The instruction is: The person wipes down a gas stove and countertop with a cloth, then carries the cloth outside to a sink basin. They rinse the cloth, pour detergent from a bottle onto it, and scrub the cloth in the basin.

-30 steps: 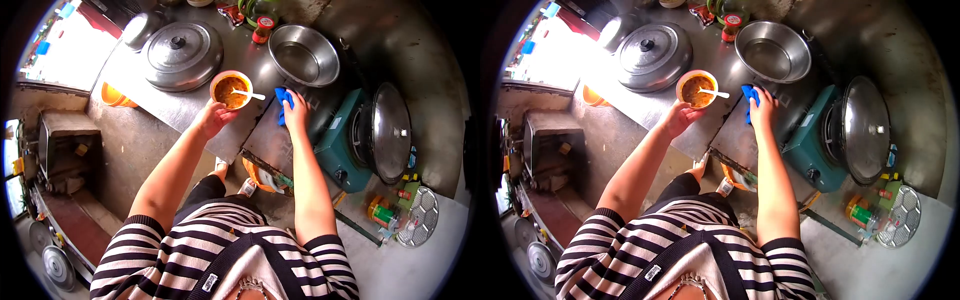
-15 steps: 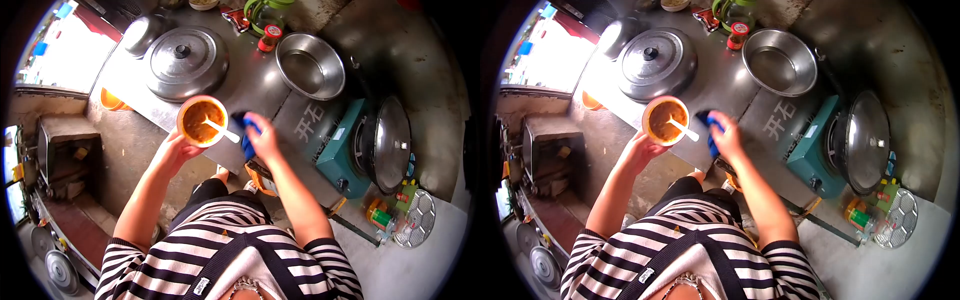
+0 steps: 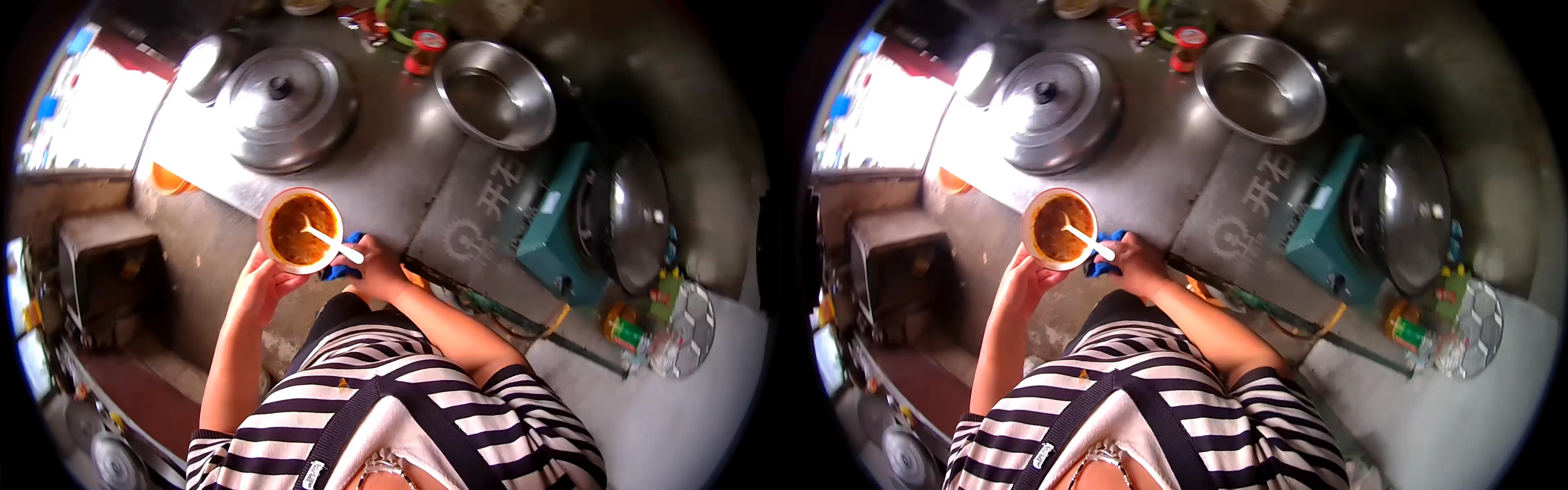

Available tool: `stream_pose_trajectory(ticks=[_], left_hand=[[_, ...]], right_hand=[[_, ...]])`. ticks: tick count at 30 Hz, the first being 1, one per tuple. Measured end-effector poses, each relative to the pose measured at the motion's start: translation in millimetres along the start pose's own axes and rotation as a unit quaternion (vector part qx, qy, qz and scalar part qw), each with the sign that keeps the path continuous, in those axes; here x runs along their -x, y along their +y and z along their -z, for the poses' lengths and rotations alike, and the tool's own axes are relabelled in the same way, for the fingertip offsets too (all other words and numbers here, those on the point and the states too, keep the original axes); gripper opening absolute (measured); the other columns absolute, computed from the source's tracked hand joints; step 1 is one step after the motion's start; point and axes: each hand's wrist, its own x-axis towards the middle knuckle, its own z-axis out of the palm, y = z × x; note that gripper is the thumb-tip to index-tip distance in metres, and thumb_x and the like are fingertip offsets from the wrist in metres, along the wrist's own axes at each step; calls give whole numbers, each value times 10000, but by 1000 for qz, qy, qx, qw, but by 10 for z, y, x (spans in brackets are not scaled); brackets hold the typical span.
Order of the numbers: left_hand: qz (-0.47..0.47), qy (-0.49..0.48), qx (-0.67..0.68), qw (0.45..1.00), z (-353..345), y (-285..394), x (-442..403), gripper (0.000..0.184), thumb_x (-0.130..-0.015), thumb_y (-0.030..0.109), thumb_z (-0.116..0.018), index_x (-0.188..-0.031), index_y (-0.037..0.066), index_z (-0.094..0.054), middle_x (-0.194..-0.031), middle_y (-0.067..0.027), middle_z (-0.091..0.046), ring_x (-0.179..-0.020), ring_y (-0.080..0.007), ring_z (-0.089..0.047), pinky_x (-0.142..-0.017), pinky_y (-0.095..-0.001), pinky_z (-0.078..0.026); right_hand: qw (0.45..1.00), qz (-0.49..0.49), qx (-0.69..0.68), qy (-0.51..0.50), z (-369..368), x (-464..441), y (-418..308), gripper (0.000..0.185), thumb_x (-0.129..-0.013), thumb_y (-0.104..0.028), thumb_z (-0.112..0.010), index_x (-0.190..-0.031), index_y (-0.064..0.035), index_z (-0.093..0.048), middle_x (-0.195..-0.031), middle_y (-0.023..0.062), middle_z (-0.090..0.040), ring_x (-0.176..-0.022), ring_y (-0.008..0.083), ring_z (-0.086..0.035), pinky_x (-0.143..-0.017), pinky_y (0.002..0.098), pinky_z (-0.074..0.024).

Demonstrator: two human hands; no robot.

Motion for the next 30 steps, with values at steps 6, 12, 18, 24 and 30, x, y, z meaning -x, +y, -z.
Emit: stream_pose_trajectory(ticks=[6,12,18,24,30], left_hand=[[23,-56,-20,998,-394,-4,-489,457,-1017,156,-507,-1464,114,-419,-1273,-126,-633,-1084,-222,-683,-967,-357,-561],[19,-148,-17,989,-784,-150,-1149,546,-995,172,-518,-1507,89,-345,-1330,-154,-597,-1140,-269,-659,-1031,-402,-527],[5,-166,-25,986,-1082,-208,-1569,504,-956,164,-537,-1435,56,-424,-1285,-153,-620,-1137,-261,-659,-1025,-380,-542],[0,-178,-1,984,-1158,-226,-1836,528,-922,120,-518,-1434,41,-412,-1288,-157,-613,-1111,-271,-669,-1013,-374,-549],[-14,-163,10,987,-1101,-286,-1979,556,-894,85,-510,-1431,13,-382,-1277,-195,-600,-1138,-305,-647,-1036,-391,-532]], right_hand=[[925,-60,133,352,1132,398,446,389,-714,-4,-667,-1078,-136,-710,-1155,112,-681,-996,317,-585,-899,416,-456],[773,-404,383,303,1986,442,1359,440,-951,-159,-588,-1387,-130,-536,-1477,233,-460,-1173,445,-537,-1037,453,-457],[767,-412,454,186,1301,842,1106,325,-915,-138,-531,-1204,-21,-623,-1084,194,-634,-1055,350,-584,-757,420,-593],[888,-356,241,162,1355,1565,6,300,-766,-80,-725,-1040,-199,-722,-1143,42,-664,-1098,303,-594,-872,425,-562],[814,-259,432,290,2359,1221,57,369,-715,-39,-738,-1058,-175,-728,-1278,19,-646,-1035,285,-591,-840,384,-550]])
